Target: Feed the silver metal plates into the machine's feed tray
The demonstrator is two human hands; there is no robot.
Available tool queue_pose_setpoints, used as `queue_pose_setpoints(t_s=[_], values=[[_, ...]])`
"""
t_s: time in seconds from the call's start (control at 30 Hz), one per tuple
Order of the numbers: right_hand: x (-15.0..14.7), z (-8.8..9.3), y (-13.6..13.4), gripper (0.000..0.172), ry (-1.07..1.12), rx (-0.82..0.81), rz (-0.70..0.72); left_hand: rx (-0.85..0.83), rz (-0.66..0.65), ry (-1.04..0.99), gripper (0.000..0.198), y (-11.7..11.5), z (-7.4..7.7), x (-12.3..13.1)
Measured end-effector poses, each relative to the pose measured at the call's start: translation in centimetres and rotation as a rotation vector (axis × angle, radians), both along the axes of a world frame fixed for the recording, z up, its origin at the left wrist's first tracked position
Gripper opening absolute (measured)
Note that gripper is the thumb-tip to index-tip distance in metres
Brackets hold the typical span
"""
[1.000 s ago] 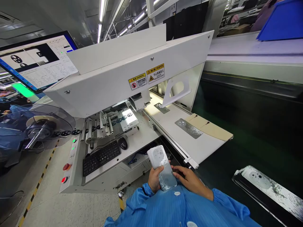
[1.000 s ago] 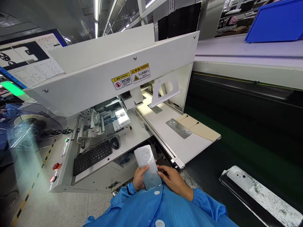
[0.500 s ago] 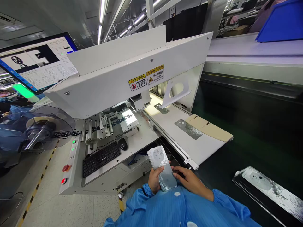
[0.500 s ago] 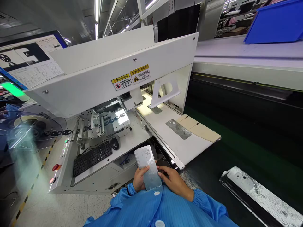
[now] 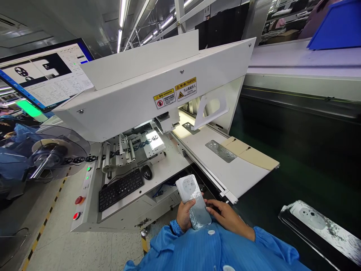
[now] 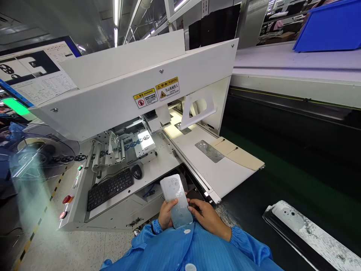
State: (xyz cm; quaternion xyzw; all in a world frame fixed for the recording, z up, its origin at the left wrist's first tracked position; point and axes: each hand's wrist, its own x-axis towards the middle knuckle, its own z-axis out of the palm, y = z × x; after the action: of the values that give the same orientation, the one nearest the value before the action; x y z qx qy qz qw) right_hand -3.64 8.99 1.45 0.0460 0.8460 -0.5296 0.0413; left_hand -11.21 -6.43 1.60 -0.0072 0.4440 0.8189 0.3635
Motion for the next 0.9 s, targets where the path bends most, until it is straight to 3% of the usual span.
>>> queue_pose_setpoints(t_s=[0.57,0.9], values=[[0.0,0.3,-0.1,0.051,0.005,0.025,0.006,-0.010,-0.001,-0.055,0.041,0.1,1.2,0.1],[0.1,0.5,-0.2,0.051,0.022,0.042,0.007,0.011,0.132,-0.044,0.050,0.2,-1.0,0.2]])
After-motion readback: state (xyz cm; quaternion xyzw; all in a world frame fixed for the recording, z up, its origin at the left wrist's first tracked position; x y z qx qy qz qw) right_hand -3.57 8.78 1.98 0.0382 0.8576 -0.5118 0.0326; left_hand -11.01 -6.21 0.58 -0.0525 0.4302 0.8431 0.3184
